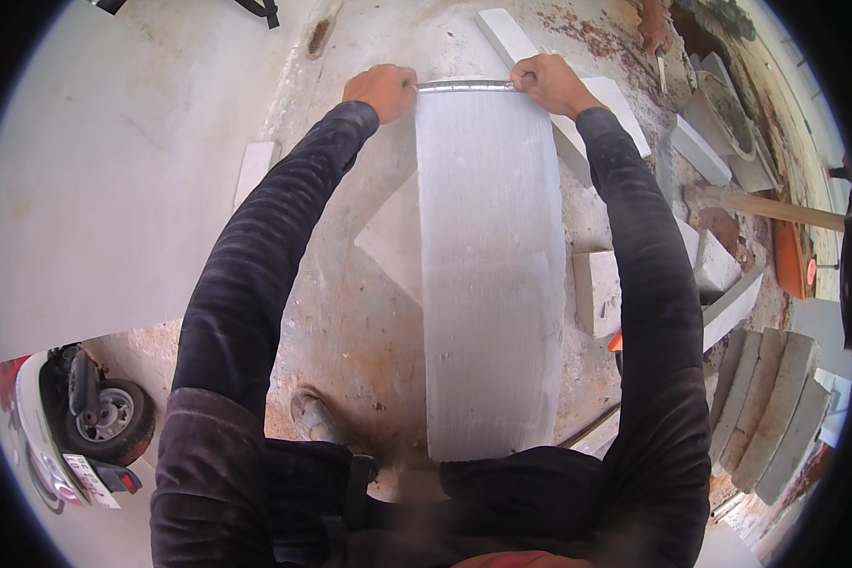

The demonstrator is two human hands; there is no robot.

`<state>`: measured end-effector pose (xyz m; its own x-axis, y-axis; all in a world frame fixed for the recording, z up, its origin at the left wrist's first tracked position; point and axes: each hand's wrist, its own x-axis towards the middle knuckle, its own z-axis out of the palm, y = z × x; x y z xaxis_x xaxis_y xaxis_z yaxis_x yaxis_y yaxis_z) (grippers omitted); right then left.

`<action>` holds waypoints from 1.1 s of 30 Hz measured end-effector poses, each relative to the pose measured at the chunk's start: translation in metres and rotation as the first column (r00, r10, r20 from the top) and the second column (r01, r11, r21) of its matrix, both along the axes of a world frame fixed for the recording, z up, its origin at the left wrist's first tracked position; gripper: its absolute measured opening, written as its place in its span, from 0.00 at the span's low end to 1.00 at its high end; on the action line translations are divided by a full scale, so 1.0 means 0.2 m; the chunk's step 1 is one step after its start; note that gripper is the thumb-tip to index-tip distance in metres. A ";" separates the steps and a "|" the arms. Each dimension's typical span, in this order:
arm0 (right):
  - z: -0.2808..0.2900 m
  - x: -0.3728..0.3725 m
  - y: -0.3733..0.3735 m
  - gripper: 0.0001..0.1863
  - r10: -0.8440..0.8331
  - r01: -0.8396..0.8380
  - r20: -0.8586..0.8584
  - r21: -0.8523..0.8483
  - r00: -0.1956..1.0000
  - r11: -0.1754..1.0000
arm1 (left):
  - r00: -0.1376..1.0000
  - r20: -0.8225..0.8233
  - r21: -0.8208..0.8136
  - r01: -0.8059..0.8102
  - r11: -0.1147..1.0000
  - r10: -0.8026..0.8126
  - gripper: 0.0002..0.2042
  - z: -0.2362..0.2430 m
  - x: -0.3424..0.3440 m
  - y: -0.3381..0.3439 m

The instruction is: The person carries a large white tile from a stack to a work area, measures it with a metal ruler, and cuts it using a hand saw. The person squats and sits on the floor during the cutting process.

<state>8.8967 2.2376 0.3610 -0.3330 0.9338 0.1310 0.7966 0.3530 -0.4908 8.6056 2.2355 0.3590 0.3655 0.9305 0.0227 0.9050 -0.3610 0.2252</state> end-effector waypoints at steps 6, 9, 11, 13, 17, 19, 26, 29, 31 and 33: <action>0.02 -0.02 -0.13 0.09 -0.042 0.041 -0.027 -0.047 0.999 0.998 | 1.000 0.028 0.009 -0.007 1.000 0.007 0.10 0.01 0.00 -0.10; 0.04 -0.03 -0.20 0.10 -0.020 0.019 -0.017 -0.070 1.000 0.997 | 0.999 0.034 -0.025 -0.021 0.999 0.021 0.10 0.02 0.00 -0.18; 0.05 -0.03 -0.25 0.10 -0.021 0.021 -0.003 -0.076 1.000 0.997 | 0.999 0.041 -0.015 -0.023 1.000 0.023 0.10 0.03 0.00 -0.24; 0.05 -0.04 -0.31 0.10 -0.034 0.032 -0.022 -0.095 0.999 0.995 | 0.999 0.039 -0.006 -0.030 1.000 0.030 0.10 0.03 -0.01 -0.30; 0.04 -0.05 -0.43 0.10 -0.006 0.001 -0.057 -0.084 0.998 0.996 | 0.998 0.040 0.007 -0.039 0.999 0.038 0.10 0.01 -0.02 -0.42; 0.04 -0.04 -0.49 0.10 -0.006 0.002 -0.051 -0.077 0.999 0.997 | 0.998 0.045 0.010 -0.039 0.999 0.039 0.09 0.03 -0.01 -0.49; 0.03 -0.04 -0.72 0.10 -0.038 0.029 -0.088 -0.110 0.995 0.993 | 0.994 0.099 0.027 -0.044 0.999 0.041 0.09 0.02 -0.02 -0.74; 0.02 -0.05 -0.82 0.09 -0.029 0.018 -0.112 -0.092 0.993 0.996 | 0.995 0.093 0.036 -0.036 0.999 0.033 0.09 0.02 -0.03 -0.83; 0.00 -0.04 -0.90 0.08 -0.002 -0.005 -0.164 -0.042 0.986 0.999 | 0.996 0.083 0.018 -0.030 0.999 0.028 0.09 0.02 -0.02 -0.89; 0.01 -0.05 -0.97 0.08 -0.011 0.002 -0.172 -0.048 0.985 0.999 | 0.996 0.089 0.006 -0.030 1.000 0.029 0.09 0.02 -0.04 -0.96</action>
